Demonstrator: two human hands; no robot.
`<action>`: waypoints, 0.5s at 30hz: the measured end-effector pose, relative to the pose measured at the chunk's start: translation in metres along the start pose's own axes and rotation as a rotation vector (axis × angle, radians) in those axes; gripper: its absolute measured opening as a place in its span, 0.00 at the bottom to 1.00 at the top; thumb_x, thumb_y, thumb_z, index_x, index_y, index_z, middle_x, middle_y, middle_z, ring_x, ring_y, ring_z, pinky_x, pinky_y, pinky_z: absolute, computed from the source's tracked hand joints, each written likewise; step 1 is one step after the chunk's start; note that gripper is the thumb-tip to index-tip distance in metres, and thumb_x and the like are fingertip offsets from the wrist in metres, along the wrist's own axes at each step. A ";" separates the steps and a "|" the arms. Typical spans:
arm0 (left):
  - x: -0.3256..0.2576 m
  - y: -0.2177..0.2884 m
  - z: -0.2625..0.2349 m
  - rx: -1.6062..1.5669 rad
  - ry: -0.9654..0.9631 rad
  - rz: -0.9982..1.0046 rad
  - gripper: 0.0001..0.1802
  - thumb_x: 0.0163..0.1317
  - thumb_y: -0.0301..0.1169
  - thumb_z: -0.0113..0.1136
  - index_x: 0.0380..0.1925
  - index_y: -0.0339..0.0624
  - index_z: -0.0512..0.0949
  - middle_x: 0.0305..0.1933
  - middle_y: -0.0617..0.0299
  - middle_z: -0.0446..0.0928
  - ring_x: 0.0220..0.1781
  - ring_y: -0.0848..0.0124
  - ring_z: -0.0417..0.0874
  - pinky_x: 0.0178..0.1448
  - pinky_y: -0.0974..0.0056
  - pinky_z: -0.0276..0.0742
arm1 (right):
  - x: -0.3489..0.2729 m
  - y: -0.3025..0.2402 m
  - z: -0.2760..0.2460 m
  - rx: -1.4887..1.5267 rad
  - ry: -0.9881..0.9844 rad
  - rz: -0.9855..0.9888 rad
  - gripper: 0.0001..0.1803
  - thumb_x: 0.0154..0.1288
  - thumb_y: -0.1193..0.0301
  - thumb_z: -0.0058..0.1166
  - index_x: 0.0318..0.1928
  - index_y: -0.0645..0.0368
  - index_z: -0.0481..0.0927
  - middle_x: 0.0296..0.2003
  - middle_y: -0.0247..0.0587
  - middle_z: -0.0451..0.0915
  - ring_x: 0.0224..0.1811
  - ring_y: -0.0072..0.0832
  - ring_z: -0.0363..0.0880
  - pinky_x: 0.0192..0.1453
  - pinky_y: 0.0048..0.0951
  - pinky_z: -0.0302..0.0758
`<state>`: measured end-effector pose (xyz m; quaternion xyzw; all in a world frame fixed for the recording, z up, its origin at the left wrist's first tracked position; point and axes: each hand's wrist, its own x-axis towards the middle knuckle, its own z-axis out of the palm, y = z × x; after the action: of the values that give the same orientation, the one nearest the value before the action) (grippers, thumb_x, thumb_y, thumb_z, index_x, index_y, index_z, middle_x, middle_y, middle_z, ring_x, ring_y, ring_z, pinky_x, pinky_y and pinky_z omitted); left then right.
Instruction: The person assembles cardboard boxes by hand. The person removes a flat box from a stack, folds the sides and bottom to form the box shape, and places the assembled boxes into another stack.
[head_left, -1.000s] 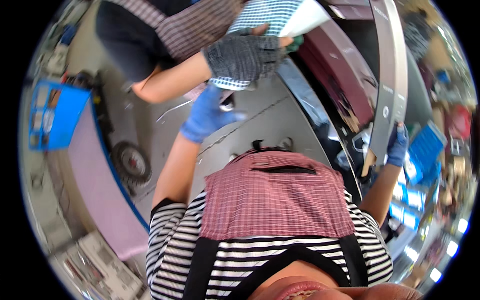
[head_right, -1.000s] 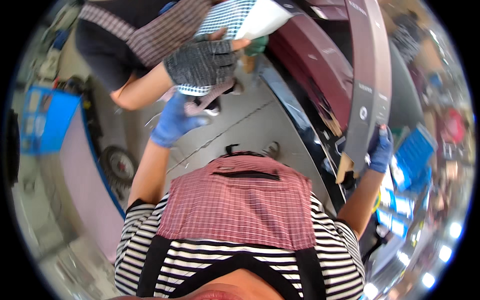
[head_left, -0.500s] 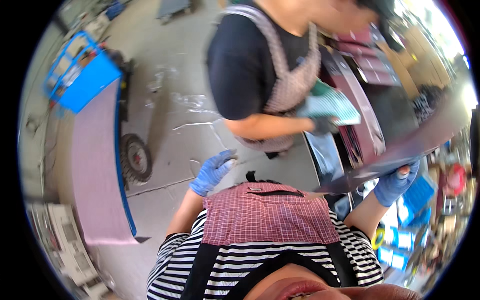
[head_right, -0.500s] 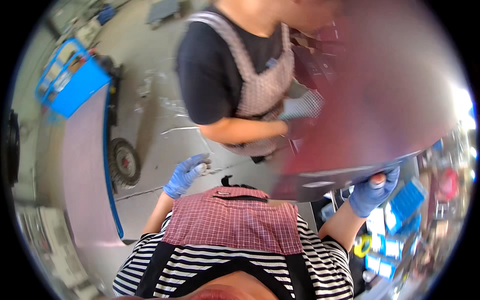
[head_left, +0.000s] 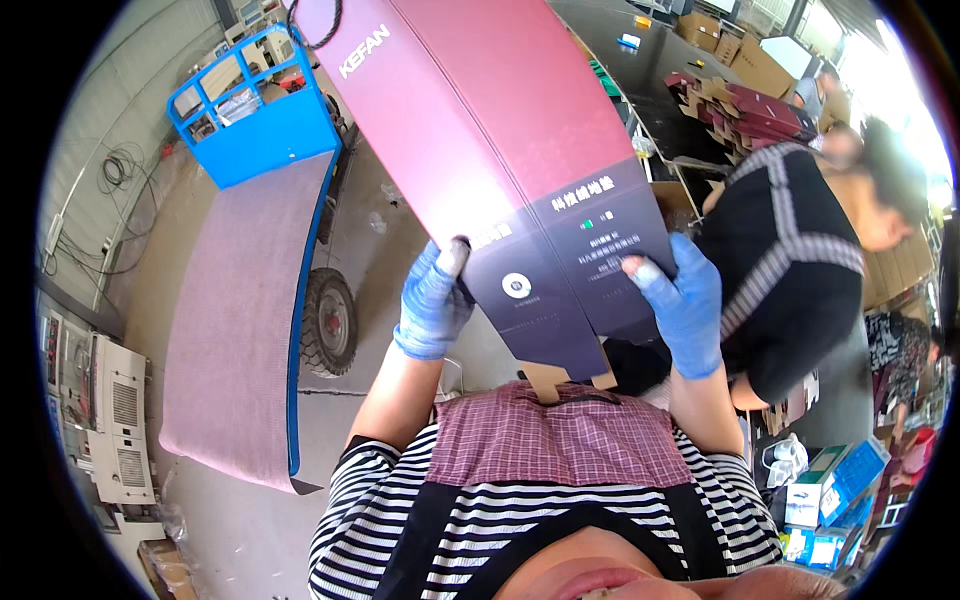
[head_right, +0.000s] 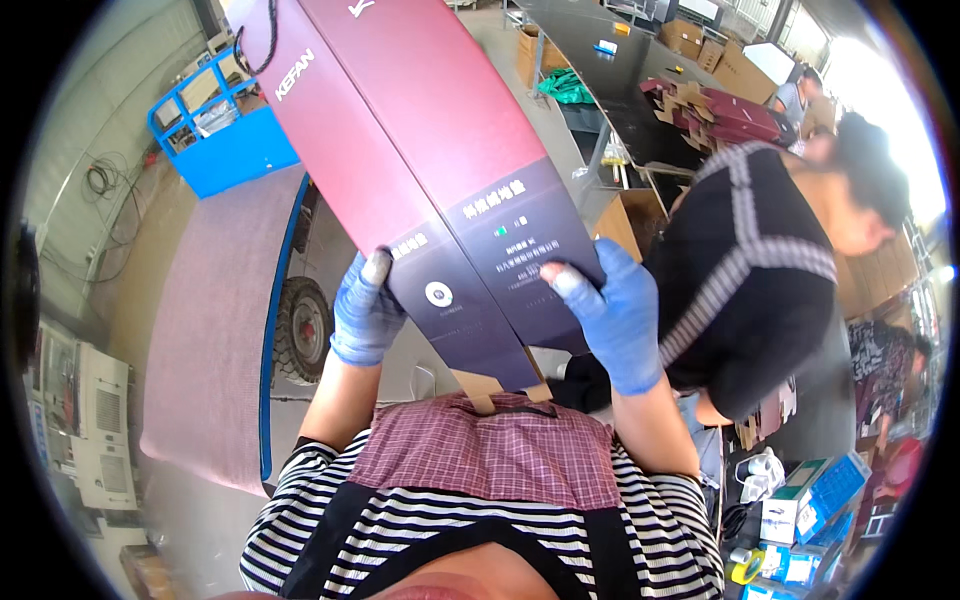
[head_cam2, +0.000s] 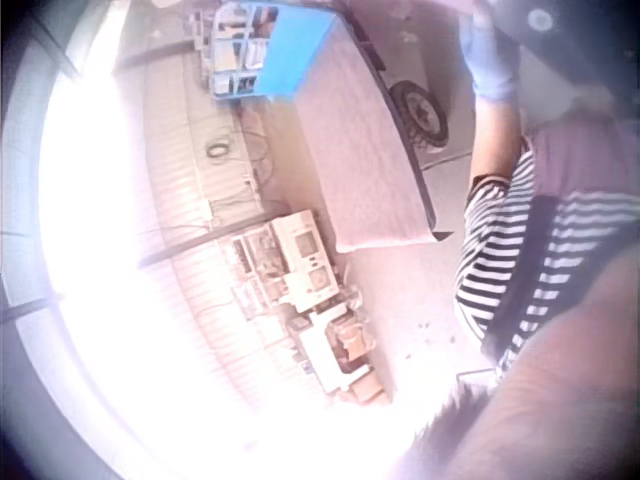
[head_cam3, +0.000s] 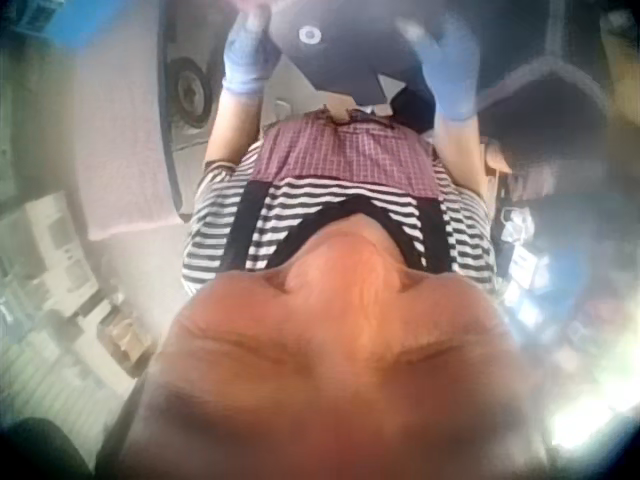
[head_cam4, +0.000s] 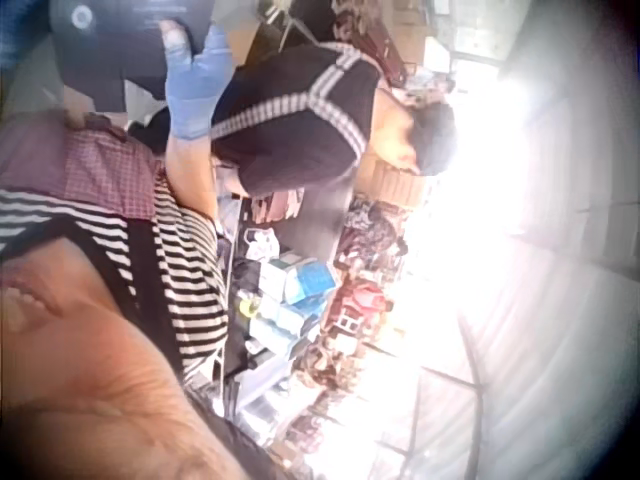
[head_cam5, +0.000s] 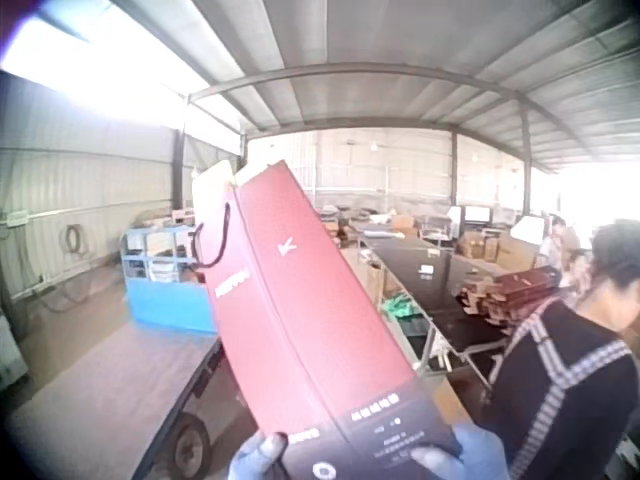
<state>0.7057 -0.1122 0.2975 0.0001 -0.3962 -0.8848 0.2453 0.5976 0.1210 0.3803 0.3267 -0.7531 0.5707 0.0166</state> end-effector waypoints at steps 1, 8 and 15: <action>0.008 0.007 -0.018 -0.020 0.016 -0.016 0.33 0.66 0.47 0.63 0.62 0.34 0.70 0.59 0.53 0.78 0.62 0.62 0.78 0.68 0.56 0.73 | 0.012 0.007 0.017 -0.064 -0.040 0.009 0.17 0.63 0.63 0.68 0.45 0.63 0.83 0.32 0.37 0.85 0.34 0.19 0.79 0.41 0.25 0.75; 0.078 0.051 -0.130 -0.148 0.185 -0.011 0.28 0.68 0.38 0.62 0.64 0.35 0.70 0.60 0.54 0.78 0.62 0.63 0.80 0.67 0.56 0.76 | 0.081 0.066 0.095 -0.110 0.005 0.095 0.18 0.65 0.62 0.66 0.43 0.66 0.80 0.26 0.29 0.73 0.30 0.16 0.68 0.35 0.23 0.68; 0.156 0.013 -0.172 -0.313 0.175 -0.131 0.27 0.67 0.35 0.63 0.62 0.35 0.71 0.62 0.52 0.77 0.64 0.61 0.78 0.71 0.53 0.72 | 0.127 0.111 0.110 0.021 0.139 0.217 0.18 0.64 0.66 0.66 0.48 0.65 0.80 0.28 0.27 0.71 0.30 0.15 0.65 0.35 0.20 0.66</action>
<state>0.6072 -0.3076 0.2191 0.0644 -0.2299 -0.9463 0.2179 0.4794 -0.0196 0.2984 0.2030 -0.7750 0.5985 0.0035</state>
